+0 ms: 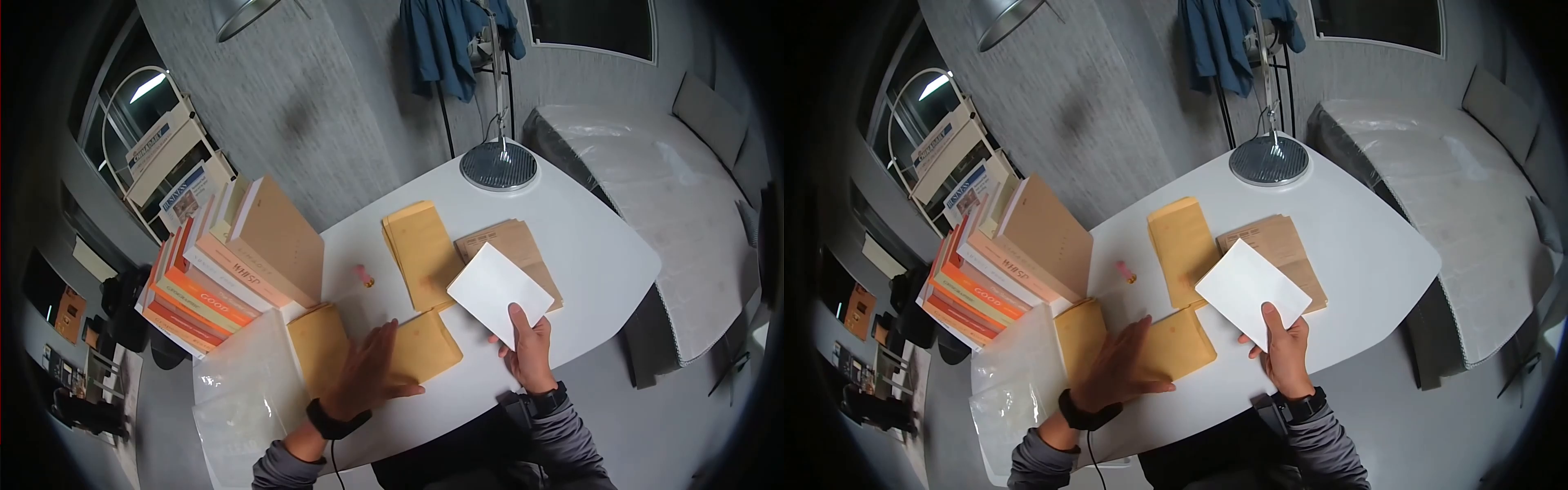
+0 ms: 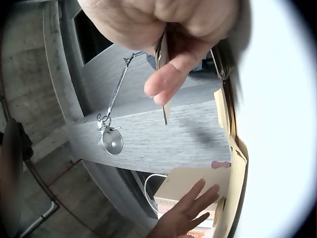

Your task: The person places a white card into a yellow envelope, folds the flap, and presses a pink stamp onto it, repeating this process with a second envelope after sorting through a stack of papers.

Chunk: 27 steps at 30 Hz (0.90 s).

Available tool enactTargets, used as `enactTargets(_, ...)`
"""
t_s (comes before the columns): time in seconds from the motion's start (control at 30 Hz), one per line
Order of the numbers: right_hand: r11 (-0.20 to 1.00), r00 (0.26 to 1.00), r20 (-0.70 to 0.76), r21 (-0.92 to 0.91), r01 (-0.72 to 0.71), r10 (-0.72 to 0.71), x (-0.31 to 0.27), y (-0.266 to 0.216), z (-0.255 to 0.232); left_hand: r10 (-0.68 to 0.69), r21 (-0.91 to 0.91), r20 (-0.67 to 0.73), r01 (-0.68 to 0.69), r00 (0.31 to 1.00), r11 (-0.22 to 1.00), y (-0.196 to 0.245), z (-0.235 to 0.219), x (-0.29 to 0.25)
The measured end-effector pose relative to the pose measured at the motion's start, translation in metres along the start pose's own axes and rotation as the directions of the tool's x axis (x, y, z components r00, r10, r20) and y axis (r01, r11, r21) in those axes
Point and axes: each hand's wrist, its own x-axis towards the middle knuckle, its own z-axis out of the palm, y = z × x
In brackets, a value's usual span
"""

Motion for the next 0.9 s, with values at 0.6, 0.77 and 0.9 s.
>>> enactTargets(0.6, 0.984, 0.999, 0.003, -0.177, -0.035, 0.036, -0.008, -0.010, 0.003, 0.056, 0.116, -0.127, -0.041, 0.990, 0.992, 0.001, 0.016, 0.013)
enactTargets(0.77, 0.878, 0.998, 0.043, -0.478, -0.018, 0.043, -0.023, -0.040, 0.003, 0.083, 0.098, -0.177, -0.066, 0.981, 0.993, 0.002, 0.008, 0.014)
enactTargets(0.9, 0.811, 0.992, 0.036, -0.580, -0.077, 0.120, -0.022, -0.052, -0.005, 0.108, 0.052, -0.172, -0.100, 0.979, 0.994, -0.003, 0.005, 0.014)
